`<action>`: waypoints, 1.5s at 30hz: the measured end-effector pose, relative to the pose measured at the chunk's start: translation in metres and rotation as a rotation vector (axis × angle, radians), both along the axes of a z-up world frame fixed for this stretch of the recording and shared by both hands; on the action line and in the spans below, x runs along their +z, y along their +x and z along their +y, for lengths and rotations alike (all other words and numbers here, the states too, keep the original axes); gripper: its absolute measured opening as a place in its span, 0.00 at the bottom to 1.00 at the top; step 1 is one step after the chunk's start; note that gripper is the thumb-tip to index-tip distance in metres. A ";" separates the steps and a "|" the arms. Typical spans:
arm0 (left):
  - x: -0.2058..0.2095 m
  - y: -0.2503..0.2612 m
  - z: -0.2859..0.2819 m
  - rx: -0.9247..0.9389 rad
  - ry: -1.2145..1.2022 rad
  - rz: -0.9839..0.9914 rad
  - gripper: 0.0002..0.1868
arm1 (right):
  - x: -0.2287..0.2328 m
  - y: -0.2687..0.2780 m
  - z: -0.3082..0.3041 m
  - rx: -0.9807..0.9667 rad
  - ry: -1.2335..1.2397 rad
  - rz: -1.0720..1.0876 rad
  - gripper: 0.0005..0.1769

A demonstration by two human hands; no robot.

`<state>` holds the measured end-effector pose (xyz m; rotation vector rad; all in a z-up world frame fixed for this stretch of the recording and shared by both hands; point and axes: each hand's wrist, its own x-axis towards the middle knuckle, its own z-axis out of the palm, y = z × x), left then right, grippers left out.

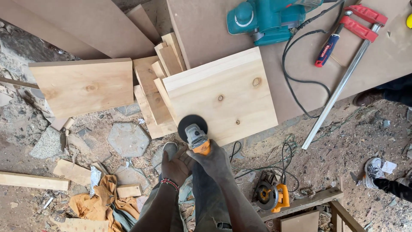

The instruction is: Sanding the surface and edges of a wooden board using a power sander

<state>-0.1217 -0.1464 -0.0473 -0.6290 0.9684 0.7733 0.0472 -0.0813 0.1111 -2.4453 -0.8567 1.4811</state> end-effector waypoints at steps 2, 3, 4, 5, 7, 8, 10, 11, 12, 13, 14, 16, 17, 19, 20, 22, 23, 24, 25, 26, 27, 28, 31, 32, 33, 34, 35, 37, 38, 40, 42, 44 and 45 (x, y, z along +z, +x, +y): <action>0.004 -0.002 0.003 -0.020 -0.014 -0.021 0.48 | 0.008 0.020 0.006 -0.001 -0.047 -0.061 0.34; 0.003 -0.003 0.002 -0.041 -0.017 0.020 0.46 | 0.018 0.032 0.014 -0.055 -0.089 -0.083 0.33; 0.000 -0.003 0.003 -0.061 -0.016 0.059 0.44 | 0.028 0.045 0.023 -0.108 -0.127 -0.106 0.31; 0.002 -0.001 0.003 -0.074 -0.015 0.052 0.44 | 0.005 0.075 0.012 -0.121 -0.127 -0.113 0.31; 0.005 0.000 0.006 -0.141 0.003 0.114 0.45 | -0.045 0.134 -0.006 -0.307 0.071 -0.099 0.30; 0.004 -0.001 0.006 -0.154 -0.001 0.115 0.45 | -0.039 0.147 0.001 -0.319 0.066 -0.099 0.30; 0.000 -0.004 0.009 -0.217 0.034 0.140 0.44 | -0.029 0.173 0.017 -0.421 0.172 -0.194 0.39; -0.003 -0.009 0.007 -0.231 0.041 0.139 0.44 | -0.028 0.170 0.013 -0.436 0.177 -0.195 0.39; -0.007 -0.012 0.008 -0.304 0.041 0.170 0.46 | -0.026 0.169 0.010 -0.456 0.203 -0.166 0.37; -0.012 -0.015 0.010 -0.377 0.043 0.201 0.48 | -0.025 0.168 0.009 -0.475 0.229 -0.137 0.34; -0.002 -0.015 0.025 -0.398 0.039 0.199 0.48 | -0.031 0.154 -0.001 -0.495 0.222 -0.141 0.34; 0.014 -0.013 0.055 -0.462 0.094 0.282 0.48 | -0.045 0.126 -0.017 -0.476 0.178 -0.041 0.26; 0.000 -0.022 0.070 -0.476 0.099 0.277 0.48 | -0.021 0.101 -0.018 -0.490 0.181 -0.046 0.26; -0.028 -0.035 0.106 -0.653 0.300 0.821 0.36 | 0.026 0.054 -0.013 -0.316 0.041 0.043 0.35; -0.019 -0.024 0.130 -0.660 0.303 0.825 0.36 | 0.030 0.044 -0.023 -0.324 0.042 0.047 0.35; -0.002 0.002 0.179 -0.929 1.009 1.693 0.24 | 0.038 0.025 -0.042 -0.009 0.056 0.256 0.45; 0.022 0.020 0.198 -0.940 1.019 1.691 0.24 | 0.035 0.019 -0.044 -0.021 0.057 0.259 0.45; 0.045 0.042 0.216 -1.183 1.322 1.616 0.27 | 0.032 0.014 -0.047 0.068 -0.064 0.203 0.41; 0.067 0.065 0.233 -1.420 1.627 1.495 0.30 | 0.029 0.009 -0.049 0.157 -0.186 0.150 0.37; 0.055 0.078 0.244 -1.424 1.652 1.475 0.30 | 0.024 0.017 -0.054 0.133 -0.186 0.144 0.37; 0.042 0.092 0.254 -1.618 1.704 1.514 0.43 | 0.018 0.025 -0.059 0.070 -0.121 0.132 0.38; 0.032 0.105 0.260 -1.823 1.754 1.545 0.57 | 0.015 0.030 -0.068 0.001 -0.059 0.122 0.39; 0.033 0.132 0.283 -1.882 1.641 1.487 0.73 | 0.051 0.086 -0.048 -0.246 -0.167 0.064 0.44; 0.038 0.138 0.283 -1.876 1.707 1.422 0.73 | 0.052 0.106 -0.049 -0.297 -0.181 0.030 0.44; 0.041 0.146 0.283 -1.911 1.607 1.439 0.73 | 0.053 0.126 -0.053 -0.381 -0.140 0.037 0.39; 0.045 0.145 0.283 -1.966 1.497 1.451 0.73 | 0.055 0.140 -0.058 -0.466 -0.104 0.053 0.35; 0.046 0.144 0.279 -1.984 1.552 1.386 0.73 | 0.052 0.151 -0.064 -0.518 -0.125 0.028 0.35; 0.043 0.144 0.280 -1.854 1.597 1.482 0.74 | 0.044 0.178 -0.075 -0.687 0.003 0.018 0.35; 0.059 0.156 0.277 -1.863 1.642 1.441 0.74 | 0.047 0.182 -0.079 -0.725 -0.003 -0.002 0.35; 0.094 0.167 0.276 -2.257 1.123 1.361 0.67 | 0.050 0.184 -0.083 -0.814 0.069 0.076 0.33; 0.078 0.163 0.278 -2.288 1.172 1.366 0.66 | 0.069 0.166 -0.087 -0.897 0.130 0.198 0.31; 0.075 0.163 0.280 -2.305 1.196 1.388 0.66 | 0.061 0.139 -0.090 -0.953 0.197 0.329 0.29; 0.079 0.165 0.279 -2.293 1.159 1.387 0.66 | 0.044 0.119 -0.095 -0.713 0.120 0.264 0.34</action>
